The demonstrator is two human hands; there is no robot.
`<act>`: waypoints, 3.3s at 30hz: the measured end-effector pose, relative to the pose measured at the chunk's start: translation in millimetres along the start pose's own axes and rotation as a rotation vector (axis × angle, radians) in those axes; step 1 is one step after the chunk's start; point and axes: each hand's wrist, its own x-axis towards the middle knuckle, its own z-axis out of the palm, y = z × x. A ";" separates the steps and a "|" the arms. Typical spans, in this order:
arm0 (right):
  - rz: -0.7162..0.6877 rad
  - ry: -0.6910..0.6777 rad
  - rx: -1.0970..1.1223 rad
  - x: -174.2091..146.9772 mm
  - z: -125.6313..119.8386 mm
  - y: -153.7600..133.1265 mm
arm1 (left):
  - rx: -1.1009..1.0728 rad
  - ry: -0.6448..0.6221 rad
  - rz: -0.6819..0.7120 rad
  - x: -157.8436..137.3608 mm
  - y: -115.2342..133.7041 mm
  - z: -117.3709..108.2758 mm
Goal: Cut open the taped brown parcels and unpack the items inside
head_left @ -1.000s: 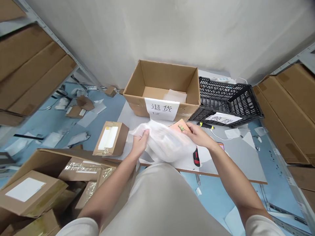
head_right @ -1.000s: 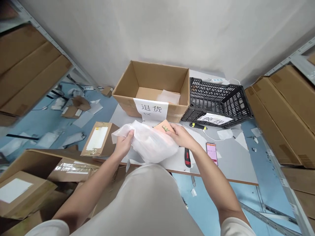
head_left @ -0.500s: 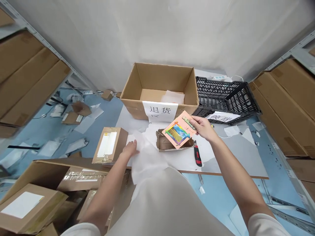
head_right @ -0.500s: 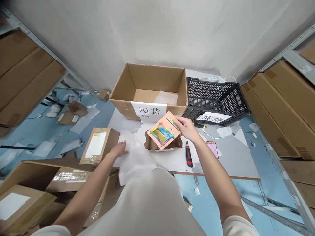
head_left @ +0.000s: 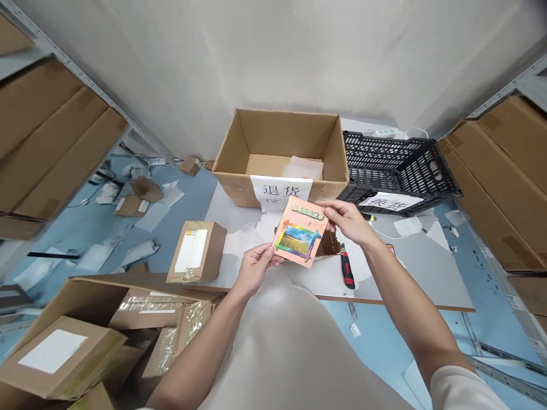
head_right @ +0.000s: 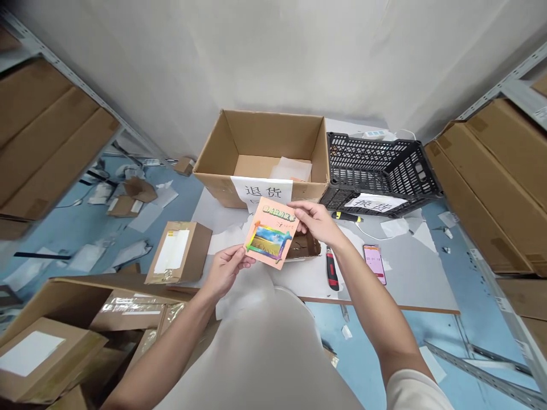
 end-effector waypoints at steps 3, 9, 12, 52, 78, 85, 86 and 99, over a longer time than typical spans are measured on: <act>0.030 -0.006 0.046 -1.9 -4.1 3.7 | -0.052 -0.006 -0.024 -1.8 -0.1 -1.6; -0.037 -0.048 0.028 1.3 -5.7 -2.3 | -0.203 -0.143 -0.186 -0.1 -4.7 5.3; -0.135 -0.126 -0.077 5.5 -4.7 -7.5 | -0.211 -0.229 -0.282 0.6 -6.8 12.6; -0.200 -0.266 -0.024 19.5 9.1 -1.8 | -0.482 -0.270 -0.495 -6.7 -12.2 36.7; 0.252 -0.174 0.118 17.0 -14.2 14.5 | -0.196 0.028 -0.010 0.7 -28.4 0.1; 0.254 -0.110 0.142 21.3 -4.7 19.5 | -0.195 0.034 -0.037 -0.6 -28.0 1.1; 0.251 -0.102 0.150 21.8 -3.8 21.5 | -0.186 0.033 -0.035 -0.3 -27.4 1.2; 0.001 0.583 0.390 97.1 -33.4 26.1 | 1.172 0.146 -0.315 22.1 -134.4 -108.1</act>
